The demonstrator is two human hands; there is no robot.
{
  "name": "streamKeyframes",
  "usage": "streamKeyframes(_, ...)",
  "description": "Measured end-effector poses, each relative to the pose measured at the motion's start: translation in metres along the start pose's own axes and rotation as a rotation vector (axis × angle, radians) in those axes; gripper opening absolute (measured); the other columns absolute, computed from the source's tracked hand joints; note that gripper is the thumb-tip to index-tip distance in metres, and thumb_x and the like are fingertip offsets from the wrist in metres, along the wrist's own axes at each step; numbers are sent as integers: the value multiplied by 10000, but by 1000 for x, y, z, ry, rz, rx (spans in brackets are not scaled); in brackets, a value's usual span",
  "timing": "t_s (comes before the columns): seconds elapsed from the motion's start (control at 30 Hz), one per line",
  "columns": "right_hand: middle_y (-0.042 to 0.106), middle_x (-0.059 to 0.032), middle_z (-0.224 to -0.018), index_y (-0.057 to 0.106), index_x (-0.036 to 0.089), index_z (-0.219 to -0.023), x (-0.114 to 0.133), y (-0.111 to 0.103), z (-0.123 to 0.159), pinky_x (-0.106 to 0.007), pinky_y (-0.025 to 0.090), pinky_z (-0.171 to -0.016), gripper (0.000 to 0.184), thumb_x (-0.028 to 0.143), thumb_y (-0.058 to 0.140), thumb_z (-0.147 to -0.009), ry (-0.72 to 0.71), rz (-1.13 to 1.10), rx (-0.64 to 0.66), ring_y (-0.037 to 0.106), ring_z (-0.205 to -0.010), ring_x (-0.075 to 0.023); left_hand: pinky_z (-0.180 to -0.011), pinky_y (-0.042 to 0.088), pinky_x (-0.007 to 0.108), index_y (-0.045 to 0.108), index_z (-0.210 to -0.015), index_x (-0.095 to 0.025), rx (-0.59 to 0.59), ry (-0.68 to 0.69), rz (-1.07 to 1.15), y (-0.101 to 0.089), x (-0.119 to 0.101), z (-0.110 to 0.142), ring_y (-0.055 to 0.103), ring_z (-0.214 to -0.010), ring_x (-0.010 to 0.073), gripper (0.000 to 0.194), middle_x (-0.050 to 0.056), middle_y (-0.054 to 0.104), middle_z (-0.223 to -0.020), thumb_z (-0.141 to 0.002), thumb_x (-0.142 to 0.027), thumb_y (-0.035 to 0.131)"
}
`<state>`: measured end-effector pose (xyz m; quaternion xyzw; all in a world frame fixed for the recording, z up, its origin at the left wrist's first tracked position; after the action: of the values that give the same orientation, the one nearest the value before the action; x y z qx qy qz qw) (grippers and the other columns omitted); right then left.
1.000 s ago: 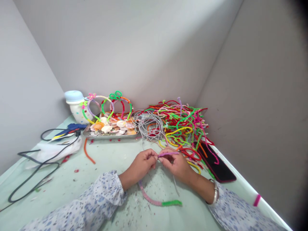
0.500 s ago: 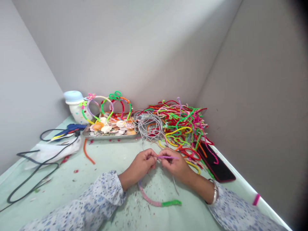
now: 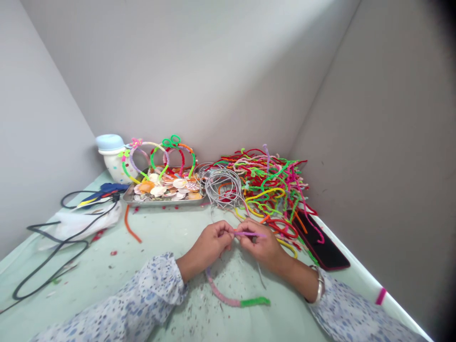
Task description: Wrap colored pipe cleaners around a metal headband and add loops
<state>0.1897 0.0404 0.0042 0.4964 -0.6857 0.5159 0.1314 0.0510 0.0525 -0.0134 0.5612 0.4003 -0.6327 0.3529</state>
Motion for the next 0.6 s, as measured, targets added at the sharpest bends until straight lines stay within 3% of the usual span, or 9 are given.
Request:
streamKeyframes(0.4,587,-3,-781,617,191,-871,-4,3,1,-232,401,-588,127,126,528,-806,83,15,20,535,-664,-136,-408,243,181,547,-759,-168,-14,-12,-16,-1,3,-2,356,-412,69,109,-55,515,-509,-690,-150,465)
streamKeyframes(0.6,589,-1,-772,624,187,-859,0,2,0,-247,405,-645,177,77,518,-770,-9,34,22,545,-703,-144,-453,281,187,564,-782,-166,-12,13,-98,-1,2,1,393,-450,80,121,-47,529,-535,-716,-162,462)
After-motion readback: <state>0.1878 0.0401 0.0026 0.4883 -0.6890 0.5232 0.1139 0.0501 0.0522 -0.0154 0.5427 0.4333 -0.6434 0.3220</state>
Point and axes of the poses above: each hand's wrist, its own z-axis away from the middle knuckle, its own y-axis out of the palm, x = y × z, the point moved 5 cm from there along -z, towards the middle knuckle
